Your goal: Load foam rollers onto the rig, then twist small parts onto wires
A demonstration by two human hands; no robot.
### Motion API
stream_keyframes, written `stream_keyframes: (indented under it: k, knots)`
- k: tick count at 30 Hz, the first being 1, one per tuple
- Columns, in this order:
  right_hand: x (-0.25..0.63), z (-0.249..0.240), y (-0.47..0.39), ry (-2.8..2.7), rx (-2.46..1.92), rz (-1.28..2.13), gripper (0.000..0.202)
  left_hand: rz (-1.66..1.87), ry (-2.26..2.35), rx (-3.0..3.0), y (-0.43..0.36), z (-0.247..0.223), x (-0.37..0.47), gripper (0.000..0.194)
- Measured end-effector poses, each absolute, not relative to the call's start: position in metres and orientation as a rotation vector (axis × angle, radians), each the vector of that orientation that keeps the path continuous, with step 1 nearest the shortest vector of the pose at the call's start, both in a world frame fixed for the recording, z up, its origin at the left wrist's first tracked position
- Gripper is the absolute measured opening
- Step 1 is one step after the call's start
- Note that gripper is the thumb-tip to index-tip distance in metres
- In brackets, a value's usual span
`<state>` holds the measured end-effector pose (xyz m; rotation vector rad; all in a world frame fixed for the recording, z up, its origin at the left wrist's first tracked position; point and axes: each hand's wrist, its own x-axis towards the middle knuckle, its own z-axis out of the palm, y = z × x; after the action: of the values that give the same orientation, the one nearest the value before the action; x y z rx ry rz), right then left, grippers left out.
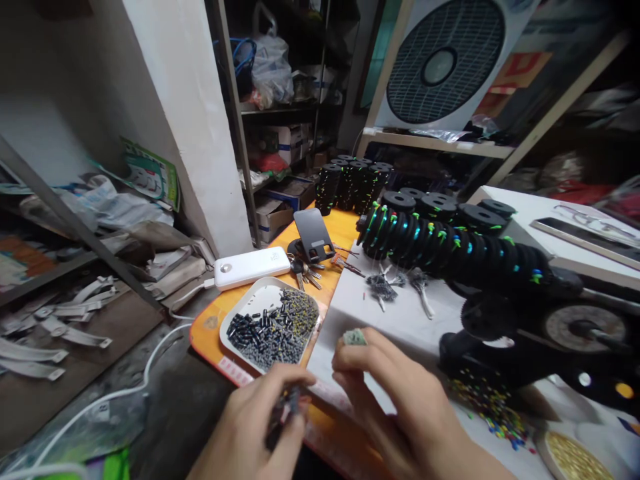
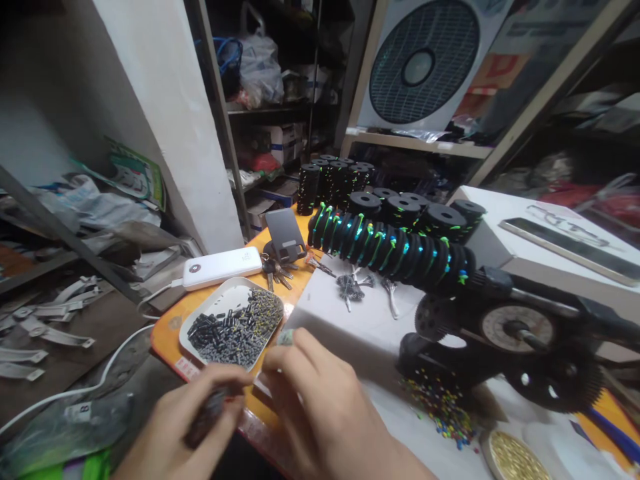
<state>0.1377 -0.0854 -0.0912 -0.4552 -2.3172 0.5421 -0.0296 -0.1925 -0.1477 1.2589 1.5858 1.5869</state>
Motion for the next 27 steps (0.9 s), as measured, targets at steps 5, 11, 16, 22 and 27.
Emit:
stream_keyframes:
  k: [5, 11, 16, 22, 27]
  knots:
    - [0.136, -0.092, -0.080, -2.220, -0.553, 0.829, 0.014, 1.067, 1.518, 1.615, -0.158, -0.145, -0.022, 0.056]
    - [0.138, -0.094, -0.077, -2.190, -0.657, 0.867, 0.013, 1.117, 1.358, 1.202, -0.156, -0.135, -0.022, 0.044]
    - [0.140, -0.097, -0.075, -2.111, -0.782, 0.927, 0.012, 1.250, 1.303, 1.159, -0.154, -0.139, -0.021, 0.018]
    - [0.140, -0.094, -0.074, -2.228, -0.717, 1.033, 0.013, 1.456, 1.262, 0.975, -0.149, -0.145, -0.019, 0.013]
    - [0.135, -0.098, -0.077, -2.324, -0.663, 0.993, 0.015, 1.498, 1.172, 0.942, -0.154, -0.141, -0.016, 0.012]
